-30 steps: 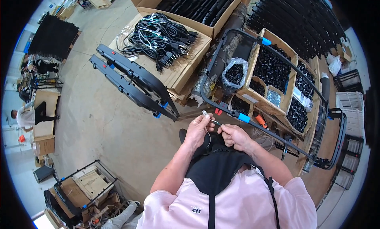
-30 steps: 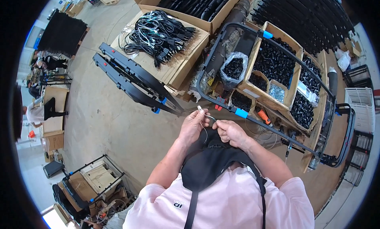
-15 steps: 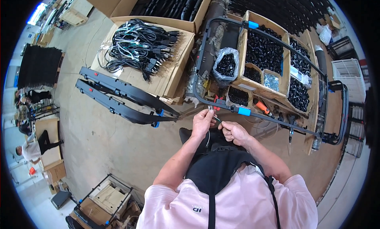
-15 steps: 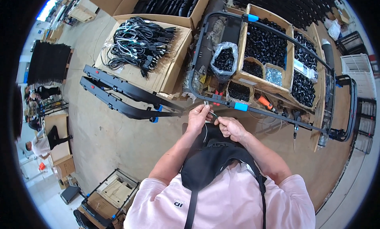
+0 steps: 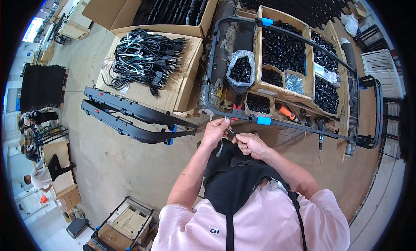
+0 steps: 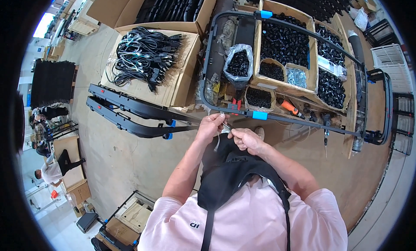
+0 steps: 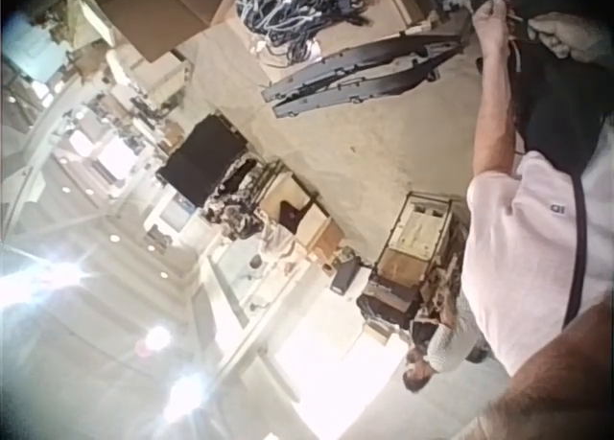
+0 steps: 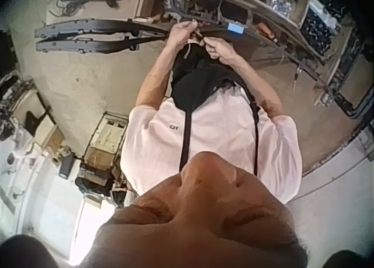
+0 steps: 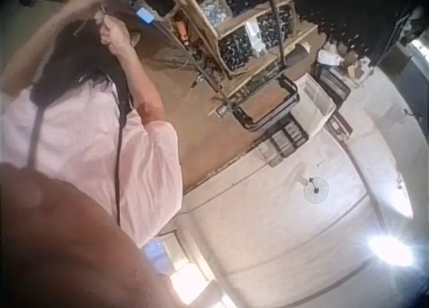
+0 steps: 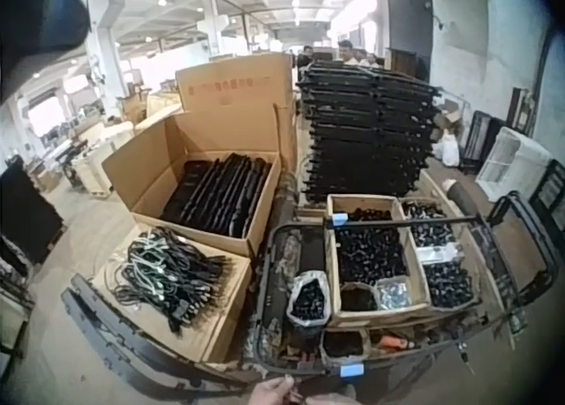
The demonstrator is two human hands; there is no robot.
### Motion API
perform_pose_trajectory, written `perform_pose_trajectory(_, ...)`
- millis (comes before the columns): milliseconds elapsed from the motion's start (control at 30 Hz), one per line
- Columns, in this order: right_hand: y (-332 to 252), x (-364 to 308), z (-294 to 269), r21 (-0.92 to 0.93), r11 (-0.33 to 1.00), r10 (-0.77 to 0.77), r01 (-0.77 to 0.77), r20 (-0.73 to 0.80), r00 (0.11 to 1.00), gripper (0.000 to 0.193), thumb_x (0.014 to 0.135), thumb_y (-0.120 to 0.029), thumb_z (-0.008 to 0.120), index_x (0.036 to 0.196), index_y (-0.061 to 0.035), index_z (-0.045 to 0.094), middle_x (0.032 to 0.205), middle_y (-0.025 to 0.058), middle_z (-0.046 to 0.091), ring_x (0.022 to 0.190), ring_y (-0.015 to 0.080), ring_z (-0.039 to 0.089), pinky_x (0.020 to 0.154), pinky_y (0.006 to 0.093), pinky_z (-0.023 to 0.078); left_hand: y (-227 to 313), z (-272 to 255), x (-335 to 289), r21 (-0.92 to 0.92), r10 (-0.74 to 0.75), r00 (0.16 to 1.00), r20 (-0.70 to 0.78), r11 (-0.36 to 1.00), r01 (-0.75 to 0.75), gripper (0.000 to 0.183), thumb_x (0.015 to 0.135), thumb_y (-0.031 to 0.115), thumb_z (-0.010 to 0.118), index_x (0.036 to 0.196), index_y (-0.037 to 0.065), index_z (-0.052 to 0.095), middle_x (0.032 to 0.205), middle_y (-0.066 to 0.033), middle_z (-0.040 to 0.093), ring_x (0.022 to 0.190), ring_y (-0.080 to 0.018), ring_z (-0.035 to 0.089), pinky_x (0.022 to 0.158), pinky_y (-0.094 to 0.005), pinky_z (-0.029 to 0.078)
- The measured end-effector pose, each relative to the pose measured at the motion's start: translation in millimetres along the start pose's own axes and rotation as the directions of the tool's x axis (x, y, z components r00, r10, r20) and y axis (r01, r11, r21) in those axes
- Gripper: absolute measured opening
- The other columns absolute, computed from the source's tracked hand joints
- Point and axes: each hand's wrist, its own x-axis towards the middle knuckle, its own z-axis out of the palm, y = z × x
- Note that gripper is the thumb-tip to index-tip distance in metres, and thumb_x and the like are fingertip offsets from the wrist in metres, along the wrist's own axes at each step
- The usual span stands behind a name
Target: Assembling the housing and internal wiring components of a lawn mower using an electric screwdriver.
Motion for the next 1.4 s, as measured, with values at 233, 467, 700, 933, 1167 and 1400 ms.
perform_pose_trajectory(233,-5,7,4,0.007,1.0,0.012,-0.012,0.038,0.999,0.033,0.114,-0.032,0.049,0.105,-0.0032,0.063,0.068,-0.0094,0.037,0.053,0.0029,0.029,0.047,0.0229,0.023,3,0,2,-0.036,-0.007,0.999,0.043,0.999,0.009,0.028,0.109,0.028,0.063,0.115,0.006,0.078,0.084,0.0061,0.063,0.068,-0.0047,0.051,0.062,-0.0229,0.042)
perform_pose_trajectory(467,-6,10,2,0.032,0.999,0.007,-0.008,0.032,0.999,0.031,0.113,-0.03,0.05,0.105,-0.0028,0.063,0.069,-0.0089,0.038,0.054,0.003,0.03,0.047,0.0226,0.024,-8,19,-6,-0.009,0.105,0.977,-0.187,0.994,-0.109,0.03,0.106,0.03,0.068,0.108,0.003,0.079,0.083,0.0043,0.066,0.068,-0.0047,0.052,0.062,-0.0238,0.044)
perform_pose_trajectory(700,-4,13,8,0.005,1.0,0.007,-0.008,0.054,0.999,0.031,0.112,-0.029,0.049,0.106,-0.0016,0.062,0.072,-0.0083,0.038,0.056,0.0033,0.031,0.049,0.0224,0.025,-6,10,0,0.267,0.166,0.948,-0.272,0.959,-0.092,0.031,0.105,0.028,0.065,0.105,0.0,0.079,0.083,-0.0021,0.071,0.073,-0.0112,0.061,0.068,-0.031,0.05)
perform_pose_trajectory(933,-1,16,5,0.033,0.999,-0.001,0.0,0.035,0.999,0.031,0.112,-0.028,0.05,0.107,-0.0005,0.062,0.073,-0.0073,0.04,0.057,0.004,0.031,0.049,0.0227,0.025,13,12,-8,0.437,0.227,0.958,-0.175,0.89,-0.131,0.034,0.107,0.03,0.06,0.107,0.001,0.079,0.081,-0.0068,0.071,0.076,-0.0145,0.064,0.071,-0.0346,0.052)
perform_pose_trajectory(1167,3,30,11,0.178,0.981,-0.091,0.076,0.079,0.993,0.03,0.114,-0.029,0.05,0.113,-0.0015,0.062,0.079,-0.0032,0.046,0.067,0.0083,0.041,0.06,0.0255,0.036,14,2,-12,0.53,0.236,0.961,-0.146,0.839,-0.125,0.035,0.11,0.031,0.056,0.117,0.001,0.074,0.091,-0.0089,0.072,0.081,-0.0182,0.065,0.076,-0.037,0.053)
perform_pose_trajectory(1400,-7,45,18,0.199,0.944,-0.279,0.264,0.049,0.959,0.029,0.114,-0.027,0.051,0.127,-0.0036,0.063,0.097,0.0026,0.064,0.089,0.0177,0.063,0.083,0.0341,0.05,-32,-30,-52,0.501,0.375,0.877,-0.3,0.844,-0.189,0.034,0.107,0.029,0.06,0.124,0.001,0.069,0.11,-0.0182,0.074,0.1,-0.0252,0.071,0.09,-0.0377,0.054)
